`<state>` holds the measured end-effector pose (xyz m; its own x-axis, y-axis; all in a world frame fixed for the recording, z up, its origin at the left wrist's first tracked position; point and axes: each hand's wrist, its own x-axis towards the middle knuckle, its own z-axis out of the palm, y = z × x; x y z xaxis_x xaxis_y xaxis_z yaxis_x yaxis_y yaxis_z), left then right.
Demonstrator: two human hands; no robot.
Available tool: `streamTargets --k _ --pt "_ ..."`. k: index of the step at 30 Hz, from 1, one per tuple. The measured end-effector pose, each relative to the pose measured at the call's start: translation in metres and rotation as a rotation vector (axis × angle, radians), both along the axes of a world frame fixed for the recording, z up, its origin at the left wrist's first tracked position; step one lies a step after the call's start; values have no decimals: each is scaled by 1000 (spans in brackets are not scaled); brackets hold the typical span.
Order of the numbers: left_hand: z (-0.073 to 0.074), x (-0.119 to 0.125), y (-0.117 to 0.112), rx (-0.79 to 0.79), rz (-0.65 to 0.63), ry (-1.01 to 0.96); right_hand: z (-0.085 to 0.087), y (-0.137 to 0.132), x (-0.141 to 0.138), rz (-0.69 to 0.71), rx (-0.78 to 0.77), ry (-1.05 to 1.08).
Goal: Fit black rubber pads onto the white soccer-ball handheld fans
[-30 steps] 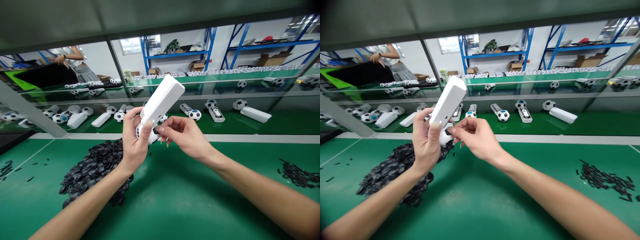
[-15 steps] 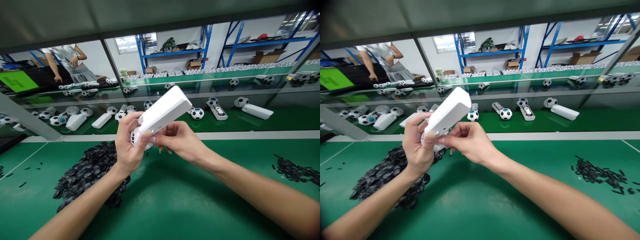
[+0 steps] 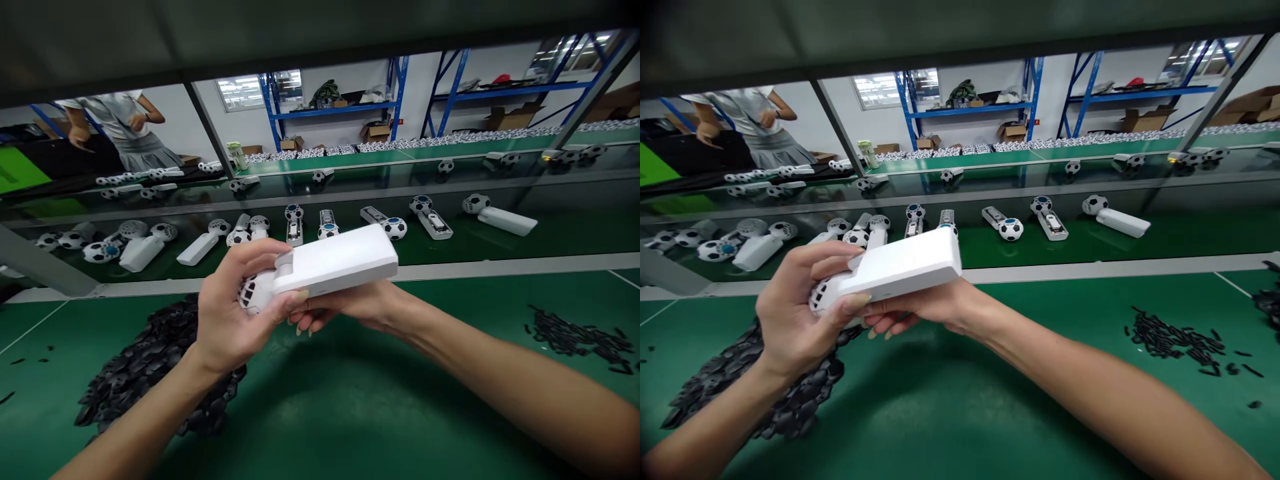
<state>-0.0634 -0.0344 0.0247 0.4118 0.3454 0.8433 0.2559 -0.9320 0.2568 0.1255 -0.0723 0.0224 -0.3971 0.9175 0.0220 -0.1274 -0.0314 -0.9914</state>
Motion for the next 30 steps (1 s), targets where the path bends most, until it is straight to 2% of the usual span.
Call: streamTargets --k 2,3,6,10,13,14,18,21,24,27,30 --pt "-1 0 0 -39 29 -9 -4 0 -2 22 -70 77" --pt "-2 0 0 -70 45 -27 -7 -1 -4 -21 -65 102" --pt "-6 0 0 -197 78 -89 -16 -3 -12 -206 103 78" --pt "-10 8 6 -442 84 -217 -20 -4 -16 -279 302 -71" --pt "-9 29 26 -777 48 -396 -10 -4 -12 -381 353 -239" --pt "-8 40 34 -889 20 -397 -5 -5 -11 -406 364 -335" --pt "-12 95 68 -1114 -1 -131 8 -20 -11 -358 493 -700" --pt "-20 141 85 -1107 -61 -19 10 -33 -12 -284 614 -864" --pt "-26 170 103 -976 -45 107 14 -39 -9 -258 620 -948" --pt "-26 167 128 -773 90 166 23 -38 -1 -266 587 -957" --pt "-25 131 162 -649 329 197 32 -36 6 -277 578 -988"
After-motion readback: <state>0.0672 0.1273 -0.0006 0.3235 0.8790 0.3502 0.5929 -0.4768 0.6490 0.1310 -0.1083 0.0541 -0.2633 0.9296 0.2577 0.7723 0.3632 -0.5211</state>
